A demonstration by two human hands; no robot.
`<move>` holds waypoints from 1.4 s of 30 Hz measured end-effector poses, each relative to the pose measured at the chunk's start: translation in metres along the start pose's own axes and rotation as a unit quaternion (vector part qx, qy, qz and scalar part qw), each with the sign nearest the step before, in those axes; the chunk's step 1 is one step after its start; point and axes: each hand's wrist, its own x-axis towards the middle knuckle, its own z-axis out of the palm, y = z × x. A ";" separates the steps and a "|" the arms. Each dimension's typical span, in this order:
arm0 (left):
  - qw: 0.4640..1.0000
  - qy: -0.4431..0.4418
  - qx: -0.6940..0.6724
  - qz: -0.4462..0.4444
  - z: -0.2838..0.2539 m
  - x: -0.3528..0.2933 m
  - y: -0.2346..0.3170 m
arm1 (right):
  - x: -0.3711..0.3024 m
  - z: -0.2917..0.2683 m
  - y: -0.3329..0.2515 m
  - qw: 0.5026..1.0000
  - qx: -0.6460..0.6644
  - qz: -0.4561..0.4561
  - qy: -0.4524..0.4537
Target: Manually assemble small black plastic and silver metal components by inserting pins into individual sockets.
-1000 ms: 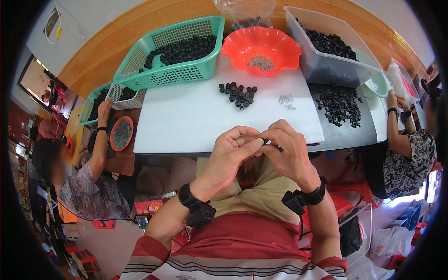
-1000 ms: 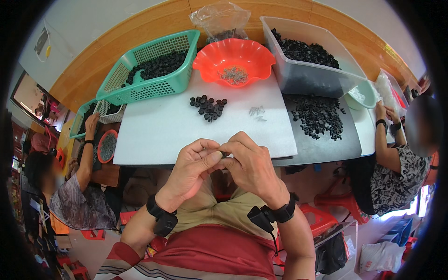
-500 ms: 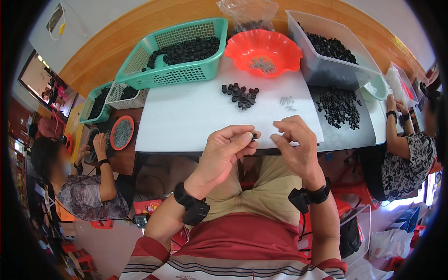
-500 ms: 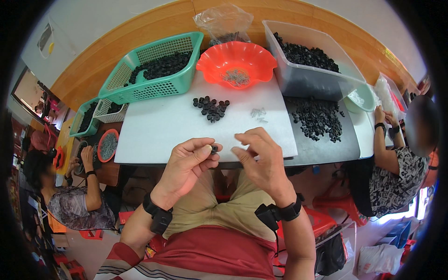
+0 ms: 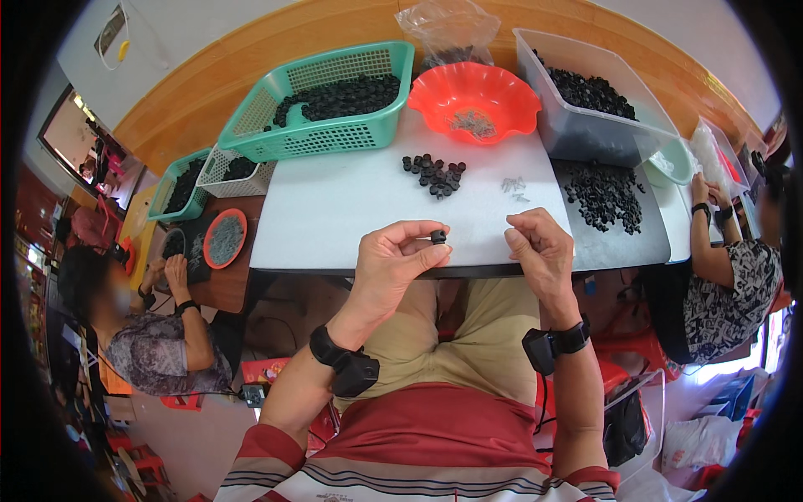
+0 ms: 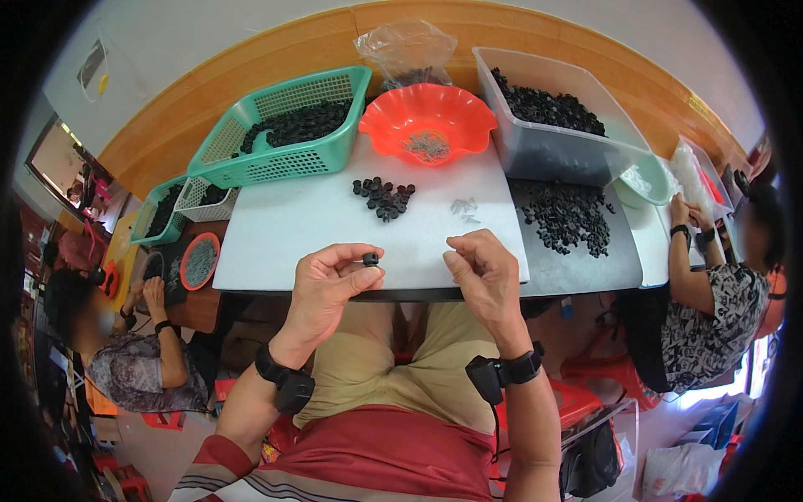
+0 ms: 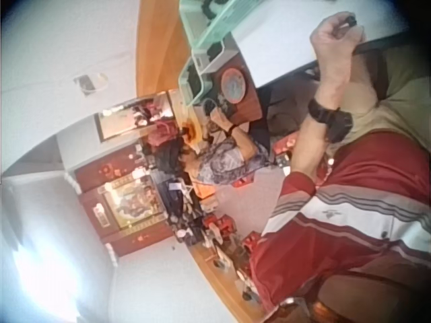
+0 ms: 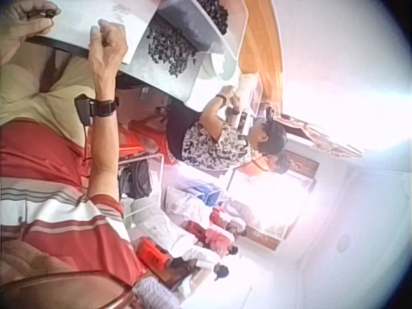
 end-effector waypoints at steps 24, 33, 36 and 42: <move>0.950 0.087 0.264 0.142 -0.028 0.040 0.023 | -0.002 -0.002 -0.002 0.999 -0.038 0.018 0.008; 0.735 0.201 0.580 0.288 -0.107 0.138 0.115 | -0.003 -0.005 -0.002 0.999 -0.040 0.007 0.003; 0.692 0.235 0.627 0.270 -0.145 0.156 0.135 | -0.001 -0.004 -0.001 0.998 -0.055 0.006 -0.001; 0.605 0.229 0.666 0.372 -0.129 0.128 0.108 | -0.002 -0.004 -0.002 0.998 -0.061 0.001 0.009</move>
